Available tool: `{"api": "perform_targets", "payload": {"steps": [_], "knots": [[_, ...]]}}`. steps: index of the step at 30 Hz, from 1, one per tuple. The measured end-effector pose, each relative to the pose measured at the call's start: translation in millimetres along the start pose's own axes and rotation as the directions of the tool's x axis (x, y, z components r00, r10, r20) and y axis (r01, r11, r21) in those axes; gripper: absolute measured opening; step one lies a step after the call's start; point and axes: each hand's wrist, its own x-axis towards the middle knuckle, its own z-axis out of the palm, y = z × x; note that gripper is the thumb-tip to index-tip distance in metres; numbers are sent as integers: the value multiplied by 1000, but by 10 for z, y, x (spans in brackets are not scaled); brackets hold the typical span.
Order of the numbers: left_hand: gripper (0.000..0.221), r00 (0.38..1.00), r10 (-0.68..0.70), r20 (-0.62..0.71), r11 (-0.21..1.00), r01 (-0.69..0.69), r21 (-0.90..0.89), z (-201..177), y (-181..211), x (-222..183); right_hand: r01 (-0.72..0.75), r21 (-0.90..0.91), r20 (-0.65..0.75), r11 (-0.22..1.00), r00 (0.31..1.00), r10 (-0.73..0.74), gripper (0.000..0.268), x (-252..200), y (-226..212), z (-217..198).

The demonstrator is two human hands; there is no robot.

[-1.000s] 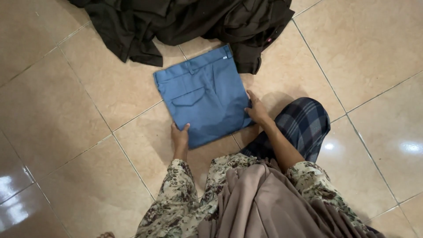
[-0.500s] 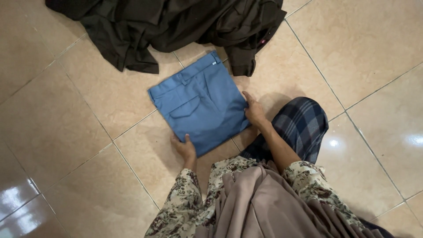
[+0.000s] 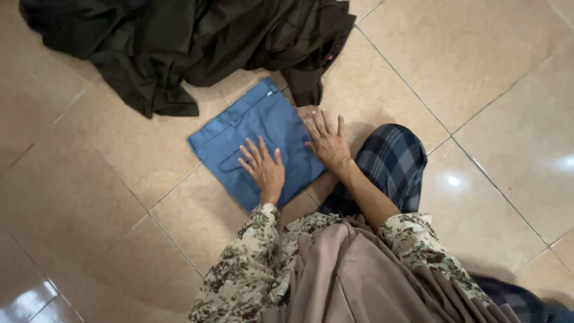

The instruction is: The person folds several pairs of blue trousers by smoothing them out on the floor and folding the legs over the waist area.

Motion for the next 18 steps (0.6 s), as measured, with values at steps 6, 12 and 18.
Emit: {"api": "perform_targets", "payload": {"steps": [6, 12, 18], "knots": [[66, 980, 183, 76, 981, -176, -85, -39, 855, 214, -210, -31, 136, 977, 968, 212, 62, -41, 587, -191], [64, 941, 338, 31, 938, -334, -93, 169, 1330, 214, -331, -54, 116, 942, 935, 335, 66, -326, 1086, -306], [61, 908, 412, 79, 910, -405, -90, 253, 1846, 249, -467, -64, 50, 882, 881, 471, 63, -688, 1552, -418]]}}
